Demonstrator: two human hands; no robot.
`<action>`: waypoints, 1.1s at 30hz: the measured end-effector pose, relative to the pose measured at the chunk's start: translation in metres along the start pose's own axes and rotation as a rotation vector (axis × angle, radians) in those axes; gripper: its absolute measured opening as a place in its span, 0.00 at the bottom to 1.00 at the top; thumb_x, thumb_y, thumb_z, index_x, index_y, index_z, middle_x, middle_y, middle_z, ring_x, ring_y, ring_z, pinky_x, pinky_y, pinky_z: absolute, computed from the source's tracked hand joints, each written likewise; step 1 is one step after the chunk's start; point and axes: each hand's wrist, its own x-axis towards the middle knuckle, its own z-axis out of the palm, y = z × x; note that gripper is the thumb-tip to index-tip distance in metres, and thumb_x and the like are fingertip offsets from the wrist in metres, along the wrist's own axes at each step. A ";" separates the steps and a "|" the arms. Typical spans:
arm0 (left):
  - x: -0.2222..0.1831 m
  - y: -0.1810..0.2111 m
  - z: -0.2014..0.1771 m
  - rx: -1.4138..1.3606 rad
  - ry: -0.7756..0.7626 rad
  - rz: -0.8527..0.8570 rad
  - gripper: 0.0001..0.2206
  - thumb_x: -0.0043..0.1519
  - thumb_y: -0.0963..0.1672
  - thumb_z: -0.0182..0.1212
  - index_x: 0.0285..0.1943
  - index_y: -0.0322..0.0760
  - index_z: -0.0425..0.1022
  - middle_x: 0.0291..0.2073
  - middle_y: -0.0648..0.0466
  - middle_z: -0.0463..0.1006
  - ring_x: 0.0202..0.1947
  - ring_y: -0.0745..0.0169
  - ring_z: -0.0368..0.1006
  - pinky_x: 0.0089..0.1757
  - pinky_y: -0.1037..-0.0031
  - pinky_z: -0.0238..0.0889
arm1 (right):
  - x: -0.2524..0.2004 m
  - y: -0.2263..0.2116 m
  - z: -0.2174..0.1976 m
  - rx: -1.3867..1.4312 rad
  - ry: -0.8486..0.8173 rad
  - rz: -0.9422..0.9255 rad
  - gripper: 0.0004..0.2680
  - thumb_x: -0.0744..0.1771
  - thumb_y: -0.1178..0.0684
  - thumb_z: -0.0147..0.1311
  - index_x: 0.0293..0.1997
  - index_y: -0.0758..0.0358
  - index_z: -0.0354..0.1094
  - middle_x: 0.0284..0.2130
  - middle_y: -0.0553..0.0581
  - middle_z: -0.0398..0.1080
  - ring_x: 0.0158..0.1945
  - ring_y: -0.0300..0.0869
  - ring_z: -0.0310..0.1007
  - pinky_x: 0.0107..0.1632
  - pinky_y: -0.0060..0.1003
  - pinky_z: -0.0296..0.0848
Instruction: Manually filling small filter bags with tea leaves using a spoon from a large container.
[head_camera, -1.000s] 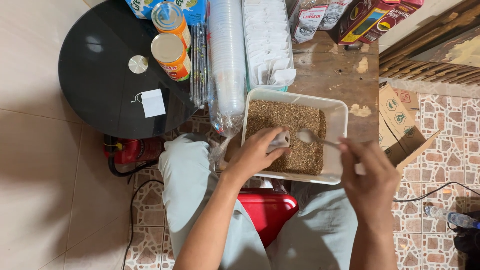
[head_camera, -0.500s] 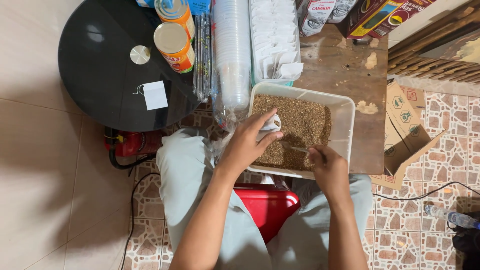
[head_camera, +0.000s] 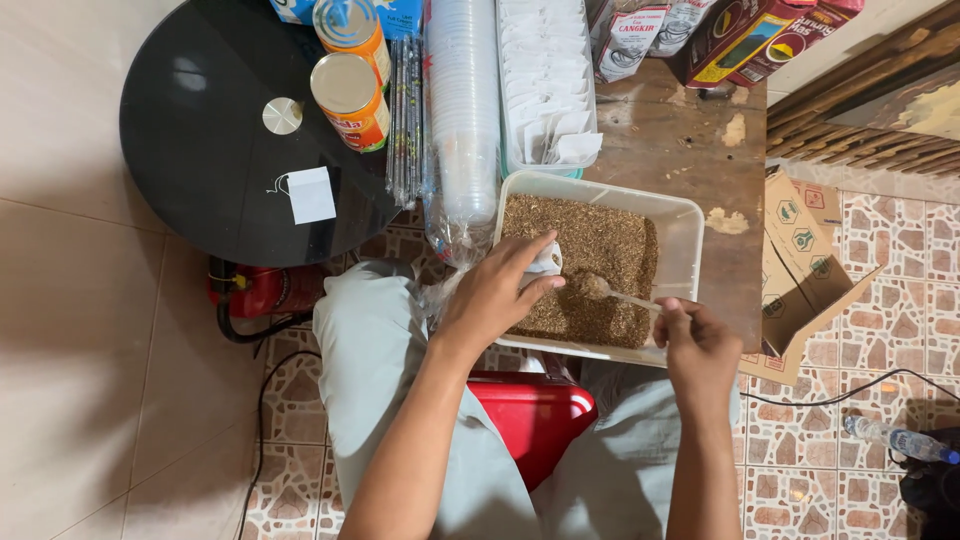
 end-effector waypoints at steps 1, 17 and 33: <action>-0.001 0.001 0.000 0.000 0.000 0.002 0.25 0.64 0.46 0.63 0.71 0.38 0.65 0.47 0.38 0.78 0.45 0.46 0.78 0.40 0.65 0.75 | 0.001 -0.001 -0.002 0.000 0.002 -0.002 0.07 0.73 0.59 0.50 0.43 0.69 0.75 0.19 0.57 0.68 0.24 0.40 0.66 0.32 0.33 0.64; 0.001 0.015 0.014 -0.107 -0.041 0.006 0.25 0.63 0.45 0.63 0.70 0.36 0.66 0.49 0.36 0.76 0.48 0.44 0.76 0.45 0.64 0.74 | 0.001 -0.019 -0.009 0.347 0.176 -0.019 0.08 0.75 0.60 0.49 0.45 0.76 0.73 0.24 0.61 0.64 0.27 0.41 0.66 0.34 0.35 0.72; 0.004 -0.002 0.040 -0.927 0.056 -0.088 0.26 0.70 0.43 0.52 0.77 0.30 0.51 0.59 0.31 0.70 0.55 0.43 0.73 0.45 0.65 0.76 | 0.011 0.019 -0.007 0.245 0.141 0.034 0.09 0.75 0.59 0.48 0.44 0.74 0.74 0.23 0.61 0.64 0.26 0.40 0.65 0.32 0.33 0.69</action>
